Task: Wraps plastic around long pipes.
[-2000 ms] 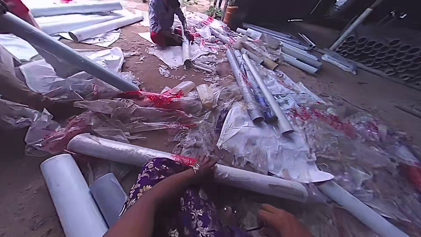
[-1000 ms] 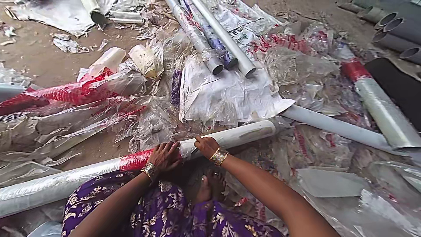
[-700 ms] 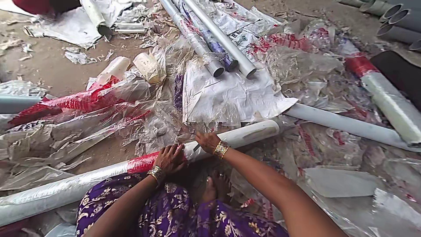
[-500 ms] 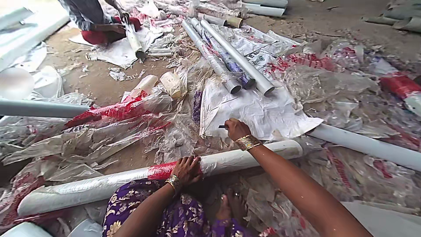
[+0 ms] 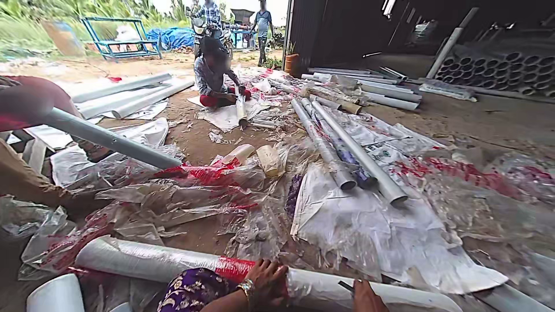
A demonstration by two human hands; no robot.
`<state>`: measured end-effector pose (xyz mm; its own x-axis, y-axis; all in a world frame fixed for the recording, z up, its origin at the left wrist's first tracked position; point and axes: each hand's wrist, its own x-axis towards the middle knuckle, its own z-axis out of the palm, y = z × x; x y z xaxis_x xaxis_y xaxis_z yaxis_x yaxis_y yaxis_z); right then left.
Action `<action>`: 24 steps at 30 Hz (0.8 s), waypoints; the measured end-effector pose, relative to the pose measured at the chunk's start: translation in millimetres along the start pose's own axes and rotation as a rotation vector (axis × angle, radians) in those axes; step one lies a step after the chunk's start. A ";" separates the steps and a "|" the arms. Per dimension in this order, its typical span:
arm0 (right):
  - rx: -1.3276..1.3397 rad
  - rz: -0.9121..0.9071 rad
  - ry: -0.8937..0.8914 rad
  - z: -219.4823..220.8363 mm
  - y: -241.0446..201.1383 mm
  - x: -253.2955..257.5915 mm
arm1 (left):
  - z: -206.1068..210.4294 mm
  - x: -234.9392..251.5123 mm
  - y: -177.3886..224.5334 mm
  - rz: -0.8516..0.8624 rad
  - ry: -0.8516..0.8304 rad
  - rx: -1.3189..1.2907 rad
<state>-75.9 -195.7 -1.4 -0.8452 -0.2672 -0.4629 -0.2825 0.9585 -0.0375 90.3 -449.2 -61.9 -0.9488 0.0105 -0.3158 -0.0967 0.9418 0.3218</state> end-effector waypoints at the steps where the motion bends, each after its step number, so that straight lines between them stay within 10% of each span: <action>1: 0.016 0.020 0.000 -0.1 0.6 1.4 | 0.4 0.0 0.1 0.000 -0.001 0.003; 24: 0.123 -0.202 -0.078 0.3 26.8 -3.9 | -0.5 1.3 0.0 0.003 -0.028 0.013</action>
<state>-80.1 -169.0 -0.9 -0.7379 -0.4511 -0.5020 -0.3810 0.8924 -0.2418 88.9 -449.3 -61.9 -0.9404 0.0228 -0.3393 -0.0893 0.9462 0.3111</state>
